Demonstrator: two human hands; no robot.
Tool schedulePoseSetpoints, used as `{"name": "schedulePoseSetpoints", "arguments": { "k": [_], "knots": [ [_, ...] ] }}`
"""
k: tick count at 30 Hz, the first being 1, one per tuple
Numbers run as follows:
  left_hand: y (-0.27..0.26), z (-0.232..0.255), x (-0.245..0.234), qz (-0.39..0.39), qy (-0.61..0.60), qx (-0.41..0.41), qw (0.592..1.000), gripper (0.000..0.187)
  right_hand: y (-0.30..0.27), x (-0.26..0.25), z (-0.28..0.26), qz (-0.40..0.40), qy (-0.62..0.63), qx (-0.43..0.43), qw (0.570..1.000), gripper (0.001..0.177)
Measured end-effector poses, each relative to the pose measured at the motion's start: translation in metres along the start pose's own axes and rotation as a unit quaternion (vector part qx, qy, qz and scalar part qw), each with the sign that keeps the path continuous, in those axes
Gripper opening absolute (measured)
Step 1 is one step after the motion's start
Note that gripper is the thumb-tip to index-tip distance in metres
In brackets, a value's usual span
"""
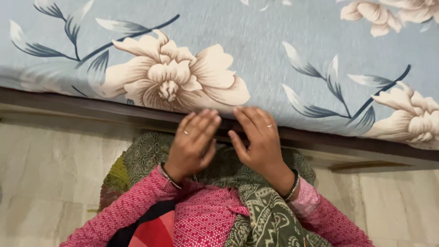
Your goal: The person smooths a floral-patterned fitted sheet over a mattress, tucking the edges under the mattress along all sides. The person then places a matching pillow on the bed and adjusts it. The task is performed by hand without tools.
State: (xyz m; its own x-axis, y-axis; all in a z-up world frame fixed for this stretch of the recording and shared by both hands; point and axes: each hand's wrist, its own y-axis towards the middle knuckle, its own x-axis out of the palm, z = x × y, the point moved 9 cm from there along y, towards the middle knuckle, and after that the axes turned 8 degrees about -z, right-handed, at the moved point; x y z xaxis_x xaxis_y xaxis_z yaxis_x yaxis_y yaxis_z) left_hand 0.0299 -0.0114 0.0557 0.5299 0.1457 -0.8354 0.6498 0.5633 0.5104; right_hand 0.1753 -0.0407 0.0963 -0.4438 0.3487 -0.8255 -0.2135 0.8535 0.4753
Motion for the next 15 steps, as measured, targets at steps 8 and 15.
{"name": "schedulePoseSetpoints", "arguments": {
  "k": [8, 15],
  "knots": [
    [0.003, -0.012, 0.020, -0.021, 0.000, -0.071, 0.997, 0.062, 0.001, 0.029, -0.001, -0.056, 0.014, 0.028, 0.998, 0.045],
    [0.016, -0.008, 0.018, -0.067, 0.019, -0.043, 0.997, 0.071, 0.010, 0.049, -0.001, -0.052, -0.027, 0.041, 0.997, 0.054]
  ]
}}
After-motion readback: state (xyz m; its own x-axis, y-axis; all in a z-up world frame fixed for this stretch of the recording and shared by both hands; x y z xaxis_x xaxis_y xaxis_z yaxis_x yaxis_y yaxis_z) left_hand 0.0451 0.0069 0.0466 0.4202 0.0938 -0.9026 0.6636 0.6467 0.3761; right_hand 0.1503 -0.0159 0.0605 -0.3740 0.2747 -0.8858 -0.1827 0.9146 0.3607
